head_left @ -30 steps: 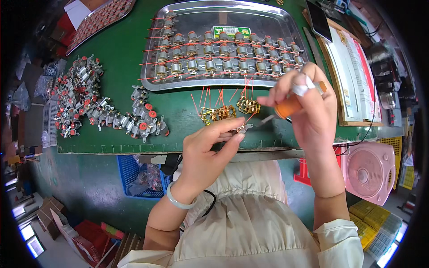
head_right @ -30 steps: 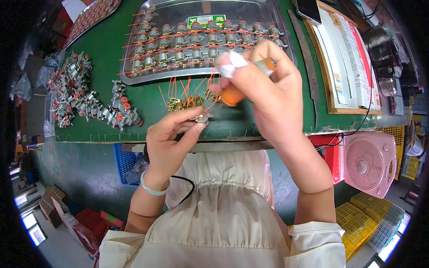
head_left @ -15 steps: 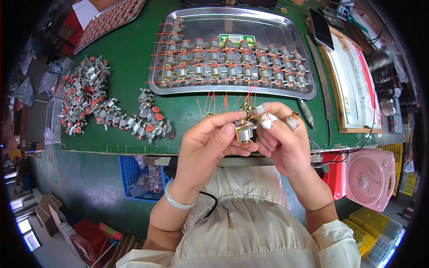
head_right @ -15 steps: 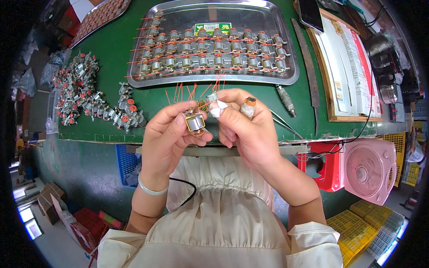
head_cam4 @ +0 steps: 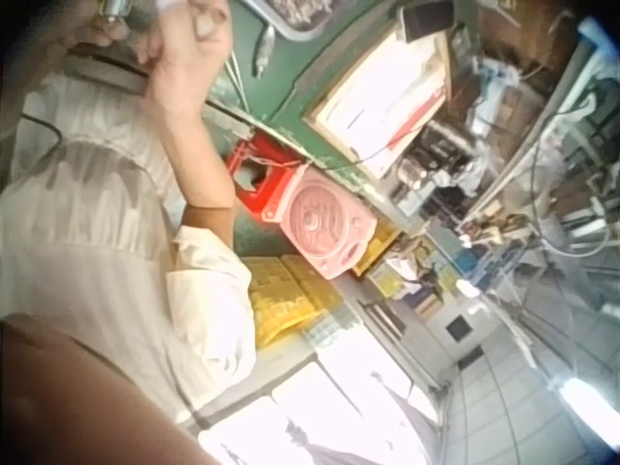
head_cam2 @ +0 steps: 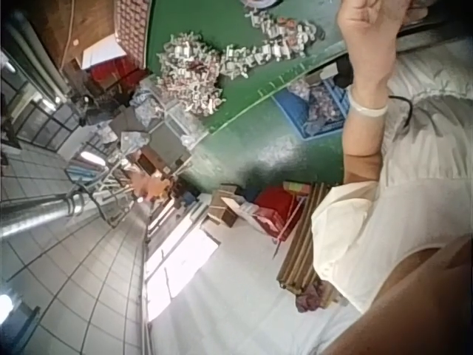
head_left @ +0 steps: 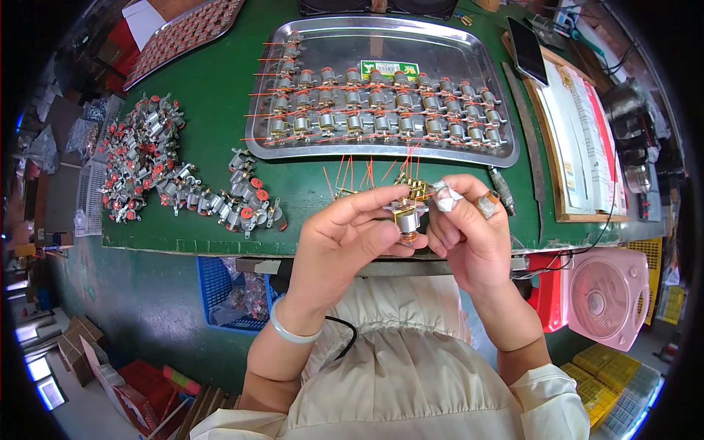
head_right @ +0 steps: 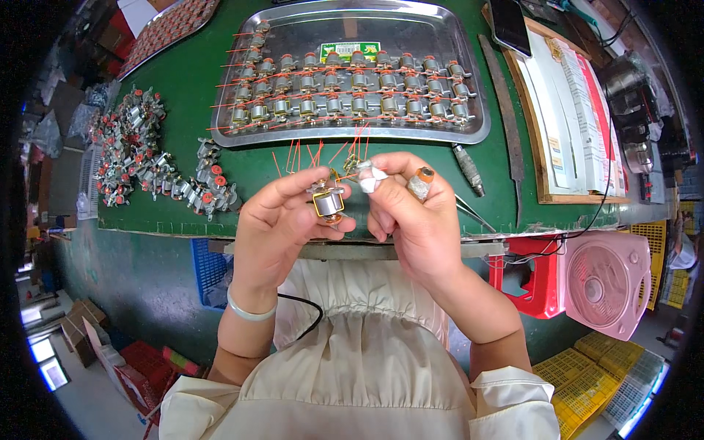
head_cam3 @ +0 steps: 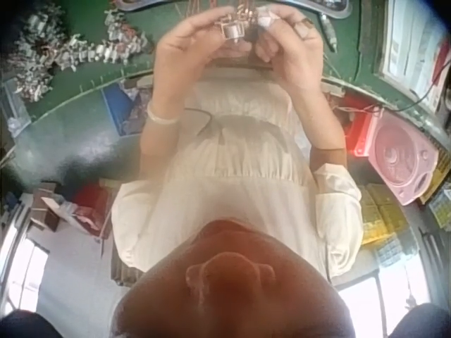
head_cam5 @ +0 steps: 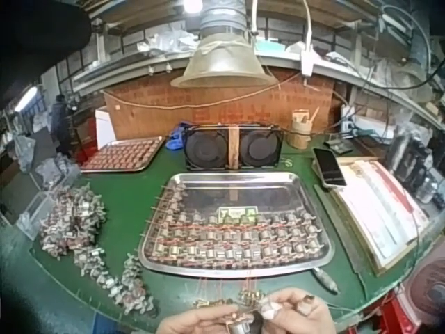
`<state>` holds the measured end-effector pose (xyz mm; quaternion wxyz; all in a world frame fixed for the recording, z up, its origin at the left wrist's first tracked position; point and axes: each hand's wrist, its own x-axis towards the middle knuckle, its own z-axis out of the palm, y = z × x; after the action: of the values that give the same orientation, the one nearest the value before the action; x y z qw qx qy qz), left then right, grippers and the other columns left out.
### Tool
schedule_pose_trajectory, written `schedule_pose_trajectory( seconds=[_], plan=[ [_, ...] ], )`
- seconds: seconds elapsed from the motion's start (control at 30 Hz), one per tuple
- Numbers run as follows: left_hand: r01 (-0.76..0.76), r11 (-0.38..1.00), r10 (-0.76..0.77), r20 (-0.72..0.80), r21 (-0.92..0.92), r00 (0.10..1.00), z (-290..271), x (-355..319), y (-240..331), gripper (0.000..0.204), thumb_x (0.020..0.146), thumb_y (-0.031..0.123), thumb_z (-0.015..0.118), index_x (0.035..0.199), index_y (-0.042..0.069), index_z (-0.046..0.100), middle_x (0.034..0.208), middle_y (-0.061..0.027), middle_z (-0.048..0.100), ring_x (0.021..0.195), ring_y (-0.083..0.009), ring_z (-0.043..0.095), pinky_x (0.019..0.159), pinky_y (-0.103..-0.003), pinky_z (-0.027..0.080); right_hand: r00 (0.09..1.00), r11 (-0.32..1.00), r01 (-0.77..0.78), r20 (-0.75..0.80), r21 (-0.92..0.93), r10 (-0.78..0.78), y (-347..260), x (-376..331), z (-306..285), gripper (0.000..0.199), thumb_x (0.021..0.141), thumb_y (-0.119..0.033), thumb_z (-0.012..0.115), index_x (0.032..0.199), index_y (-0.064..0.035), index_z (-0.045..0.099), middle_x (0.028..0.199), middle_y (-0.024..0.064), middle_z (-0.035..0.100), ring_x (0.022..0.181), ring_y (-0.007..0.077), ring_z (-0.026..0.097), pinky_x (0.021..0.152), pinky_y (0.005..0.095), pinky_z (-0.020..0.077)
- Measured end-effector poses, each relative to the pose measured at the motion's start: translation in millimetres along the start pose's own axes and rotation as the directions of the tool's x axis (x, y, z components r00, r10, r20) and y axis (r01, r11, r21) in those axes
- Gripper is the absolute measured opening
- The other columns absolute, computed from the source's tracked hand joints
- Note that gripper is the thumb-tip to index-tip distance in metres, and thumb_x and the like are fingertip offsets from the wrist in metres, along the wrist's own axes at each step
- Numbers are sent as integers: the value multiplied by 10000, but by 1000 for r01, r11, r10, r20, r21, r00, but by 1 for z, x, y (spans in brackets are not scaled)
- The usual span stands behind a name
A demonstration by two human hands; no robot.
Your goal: Assembling and inspecting small solenoid components at a workshop bench.
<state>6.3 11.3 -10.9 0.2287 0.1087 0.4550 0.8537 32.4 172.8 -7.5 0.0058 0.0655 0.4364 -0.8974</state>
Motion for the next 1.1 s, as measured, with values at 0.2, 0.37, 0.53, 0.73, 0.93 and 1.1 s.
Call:
schedule_pose_trajectory(
  seconds=[0.2,0.37,0.53,0.73,0.93,1.1],
  plan=[
    [-42,995,46,-36,92,998,-2,-1,-1,418,825,87,571,1197,-44,431,1017,-223,582,816,-281,635,677,-306,554,991,897,123,5,-425,-134,-16,-2,-1,309,871,-284,422,971,-2,501,595,16,464,503,70,408,423,215,328],
    [-102,992,109,-97,76,989,-2,1,-1,387,844,89,545,1194,-32,434,1037,-218,574,827,-279,632,666,-300,557,994,863,70,-38,-501,-103,-31,-5,-23,259,840,-230,421,907,11,491,686,56,543,481,77,434,425,204,314],
    [-123,945,63,-202,-304,977,4,3,1,359,888,86,472,1232,15,403,1120,-173,540,915,-249,608,724,-281,540,956,833,294,128,-469,-266,-12,-24,-3,325,689,34,583,1006,30,508,816,98,574,724,163,560,617,257,458],
    [-162,918,55,-289,-362,956,11,6,2,328,913,109,416,1231,35,390,1151,-149,513,965,-211,584,744,-259,540,607,69,713,566,-697,-558,0,-11,3,358,574,87,626,919,18,561,794,116,559,651,226,513,567,294,399],
    [-177,943,77,-333,-282,940,13,10,-1,319,909,101,424,1219,29,395,1133,-146,523,958,-211,587,756,-263,533,624,27,676,553,-737,-552,8,-12,4,327,638,79,615,956,19,563,849,123,550,655,208,503,553,267,392],
    [-231,950,142,-367,-212,920,12,10,-2,328,894,86,456,1209,13,399,1116,-155,534,947,-230,591,760,-281,526,998,868,66,29,-492,-59,4,-22,9,275,909,-145,449,1101,43,507,760,102,570,544,95,491,463,198,398]
  ],
)
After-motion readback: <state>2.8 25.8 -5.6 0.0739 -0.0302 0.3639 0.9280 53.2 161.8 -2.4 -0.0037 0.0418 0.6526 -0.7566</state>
